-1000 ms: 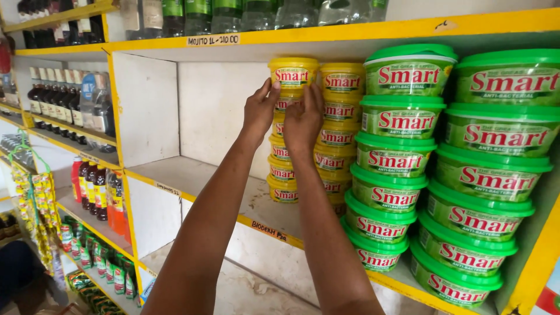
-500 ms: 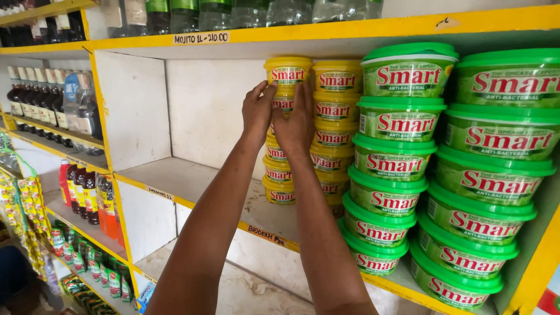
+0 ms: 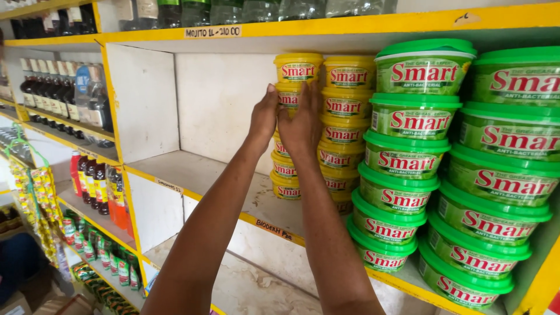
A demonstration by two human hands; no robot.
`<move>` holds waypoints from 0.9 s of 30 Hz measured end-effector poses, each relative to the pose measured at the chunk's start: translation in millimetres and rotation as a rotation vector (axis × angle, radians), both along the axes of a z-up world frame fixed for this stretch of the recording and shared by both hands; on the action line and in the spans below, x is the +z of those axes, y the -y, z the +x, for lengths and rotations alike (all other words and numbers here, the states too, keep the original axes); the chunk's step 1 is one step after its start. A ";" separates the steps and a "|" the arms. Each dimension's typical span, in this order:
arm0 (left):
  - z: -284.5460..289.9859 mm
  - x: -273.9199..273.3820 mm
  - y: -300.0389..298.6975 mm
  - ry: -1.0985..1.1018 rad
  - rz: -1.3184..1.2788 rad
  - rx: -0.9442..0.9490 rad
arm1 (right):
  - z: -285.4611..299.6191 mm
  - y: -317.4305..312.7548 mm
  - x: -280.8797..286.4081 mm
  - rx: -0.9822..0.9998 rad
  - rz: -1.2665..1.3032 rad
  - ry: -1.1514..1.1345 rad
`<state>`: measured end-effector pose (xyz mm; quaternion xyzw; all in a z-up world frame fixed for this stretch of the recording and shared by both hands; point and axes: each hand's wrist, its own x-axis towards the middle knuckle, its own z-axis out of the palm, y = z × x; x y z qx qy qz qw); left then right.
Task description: Stocking yellow detergent tubs from a cardboard box onto grocery store shelves.
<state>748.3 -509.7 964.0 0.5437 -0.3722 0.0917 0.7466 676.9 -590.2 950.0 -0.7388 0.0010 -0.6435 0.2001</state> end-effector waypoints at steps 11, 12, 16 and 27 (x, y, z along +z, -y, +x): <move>-66.5 -120.2 -78.4 -0.050 -0.047 -0.072 | -76.5 -80.9 -54.6 0.338 -0.148 0.104; -83.1 -135.5 -99.4 -0.063 -0.021 -0.047 | -90.1 -93.1 -70.7 0.445 -0.117 0.073; -135.7 -216.3 -179.8 -0.209 -0.082 -0.017 | -141.3 -120.0 -169.6 0.652 -0.059 0.028; -412.6 -749.2 -380.8 -0.992 0.155 0.568 | -218.3 -157.0 -652.6 0.820 0.311 -1.020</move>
